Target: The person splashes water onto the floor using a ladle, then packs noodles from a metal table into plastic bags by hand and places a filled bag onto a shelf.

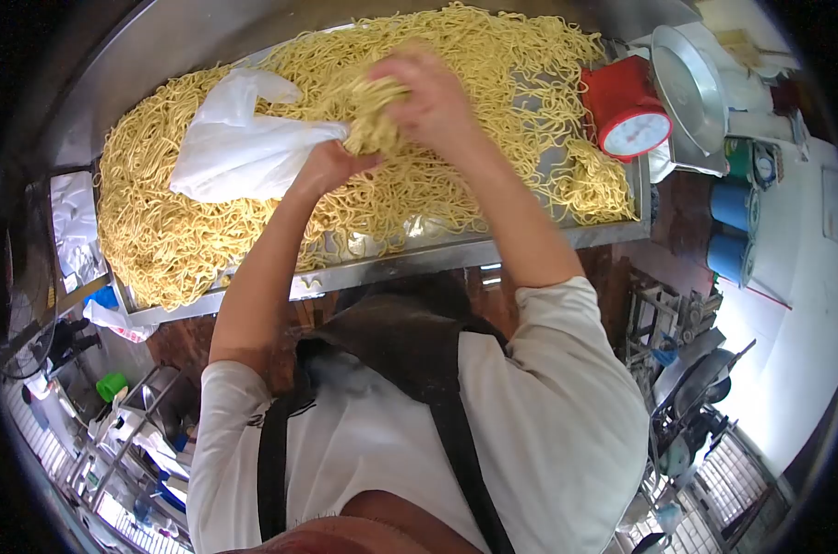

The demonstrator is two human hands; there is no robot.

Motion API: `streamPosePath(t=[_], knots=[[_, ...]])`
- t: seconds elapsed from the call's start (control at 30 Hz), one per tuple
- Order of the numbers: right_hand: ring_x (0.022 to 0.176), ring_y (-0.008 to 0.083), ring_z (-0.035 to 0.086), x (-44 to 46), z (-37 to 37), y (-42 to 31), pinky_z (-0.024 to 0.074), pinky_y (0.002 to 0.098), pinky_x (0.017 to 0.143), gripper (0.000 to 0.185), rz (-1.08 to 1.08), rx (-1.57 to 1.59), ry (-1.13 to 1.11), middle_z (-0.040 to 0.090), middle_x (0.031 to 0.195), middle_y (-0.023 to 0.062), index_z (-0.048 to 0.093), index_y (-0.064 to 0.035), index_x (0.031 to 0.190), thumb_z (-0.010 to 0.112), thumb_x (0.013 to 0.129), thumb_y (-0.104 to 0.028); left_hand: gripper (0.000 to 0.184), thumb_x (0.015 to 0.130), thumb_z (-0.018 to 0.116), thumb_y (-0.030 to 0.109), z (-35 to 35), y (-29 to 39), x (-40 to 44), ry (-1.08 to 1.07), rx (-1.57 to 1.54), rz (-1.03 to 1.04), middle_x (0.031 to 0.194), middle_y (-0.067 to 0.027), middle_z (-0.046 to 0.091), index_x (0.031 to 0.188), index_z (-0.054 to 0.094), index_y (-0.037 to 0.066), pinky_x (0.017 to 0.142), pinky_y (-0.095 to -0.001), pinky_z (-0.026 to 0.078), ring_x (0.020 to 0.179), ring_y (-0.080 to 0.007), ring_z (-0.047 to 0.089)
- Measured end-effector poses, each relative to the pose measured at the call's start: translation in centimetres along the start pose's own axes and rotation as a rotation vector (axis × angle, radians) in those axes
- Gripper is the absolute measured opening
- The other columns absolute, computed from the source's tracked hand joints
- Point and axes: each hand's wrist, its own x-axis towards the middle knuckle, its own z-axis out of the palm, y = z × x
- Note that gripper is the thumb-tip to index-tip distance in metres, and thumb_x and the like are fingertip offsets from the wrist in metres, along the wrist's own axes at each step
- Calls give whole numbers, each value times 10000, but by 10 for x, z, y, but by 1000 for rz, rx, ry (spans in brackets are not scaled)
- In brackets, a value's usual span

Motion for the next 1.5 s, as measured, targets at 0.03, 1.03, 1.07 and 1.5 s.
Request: streamPosePath(t=[0.03,1.03,1.07,1.5], knots=[[1005,245,588,0,-21,-2,523,351,856,403,58,8,98,567,1046,84,645,-118,1027,647,654,36,622,766,753,368,-1,-2,-4,-25,84,-37,898,-189,693,1270,577,48,774,-352,510,807,-274,665],[1058,366,586,-54,62,29,513,366,884,693,470,101,-319,539,1270,211,502,-144,1322,660,681,69,333,972,550,176,-88,-34,-156,595,-686,76,894,-62,655,1249,549,-8,693,-262,452,680,-111,558],[1092,366,569,-56,64,36,508,373,895,715,324,88,-253,519,1300,207,488,-150,1342,657,684,72,339,972,551,177,-90,-33,-160,600,-698,73,890,-63,652,1255,542,-10,707,-262,451,687,-113,558],[1109,332,571,-57,174,63,487,385,945,631,264,-86,-276,538,1280,217,578,-164,1308,734,702,-85,415,954,574,125,-91,3,-201,730,-858,95,895,-83,621,1315,455,-41,777,-285,451,757,-151,570]])
